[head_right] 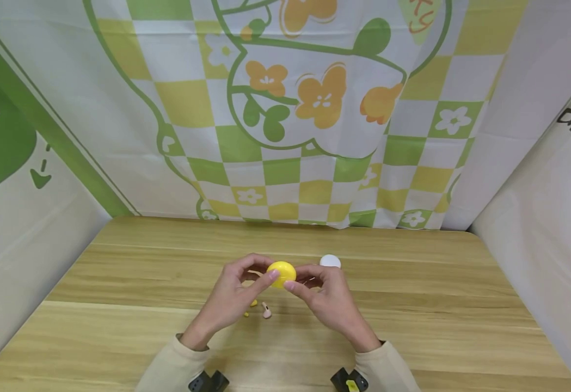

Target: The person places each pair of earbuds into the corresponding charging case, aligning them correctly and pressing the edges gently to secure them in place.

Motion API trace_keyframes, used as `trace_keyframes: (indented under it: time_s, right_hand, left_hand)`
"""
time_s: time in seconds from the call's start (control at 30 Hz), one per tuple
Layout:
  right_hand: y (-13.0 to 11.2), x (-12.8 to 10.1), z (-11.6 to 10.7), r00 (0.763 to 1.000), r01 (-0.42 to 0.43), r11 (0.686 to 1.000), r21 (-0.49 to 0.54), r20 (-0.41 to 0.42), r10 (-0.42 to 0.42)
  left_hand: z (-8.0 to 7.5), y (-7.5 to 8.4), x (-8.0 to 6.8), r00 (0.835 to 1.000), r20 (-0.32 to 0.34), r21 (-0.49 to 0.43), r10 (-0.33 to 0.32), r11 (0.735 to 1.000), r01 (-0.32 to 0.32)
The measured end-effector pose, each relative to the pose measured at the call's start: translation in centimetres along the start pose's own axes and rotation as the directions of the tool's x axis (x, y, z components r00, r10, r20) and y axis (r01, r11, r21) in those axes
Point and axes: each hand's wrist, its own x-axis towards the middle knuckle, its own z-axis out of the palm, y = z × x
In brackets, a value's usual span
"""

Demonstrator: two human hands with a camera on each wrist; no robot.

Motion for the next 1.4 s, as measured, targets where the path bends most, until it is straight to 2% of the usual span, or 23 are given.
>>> trace_keyframes:
  time_s: [0.33, 0.9, 1.2, 1.4]
  right_hand:
    - [-0.2, 0.0, 0.2, 1.000, 0.016, 1.000, 0.011, 0.014, -0.016]
    - [-0.1, -0.1, 0.2, 0.999, 0.044, 0.999, 0.005, 0.026, -0.044]
    - [-0.3, -0.1, -0.1, 1.000, -0.023, 1.000, -0.003, -0.001, 0.023]
    - [-0.3, 0.0, -0.4, 0.999, -0.048, 0.999, -0.003, -0.014, 0.048]
  left_hand:
    - [0.3, -0.1, 0.1, 0.998, -0.057, 0.032, -0.010, 0.999, 0.012]
    - [0.2, 0.0, 0.2, 0.995, -0.069, 0.041, -0.075, 0.996, 0.078]
    - [-1.1, -0.3, 0.2, 0.994, -0.096, 0.040, -0.059, 0.997, 0.063]
    - [-2.5, -0.8, 0.1, 0.993, -0.108, 0.122, -0.052, 0.990, 0.065]
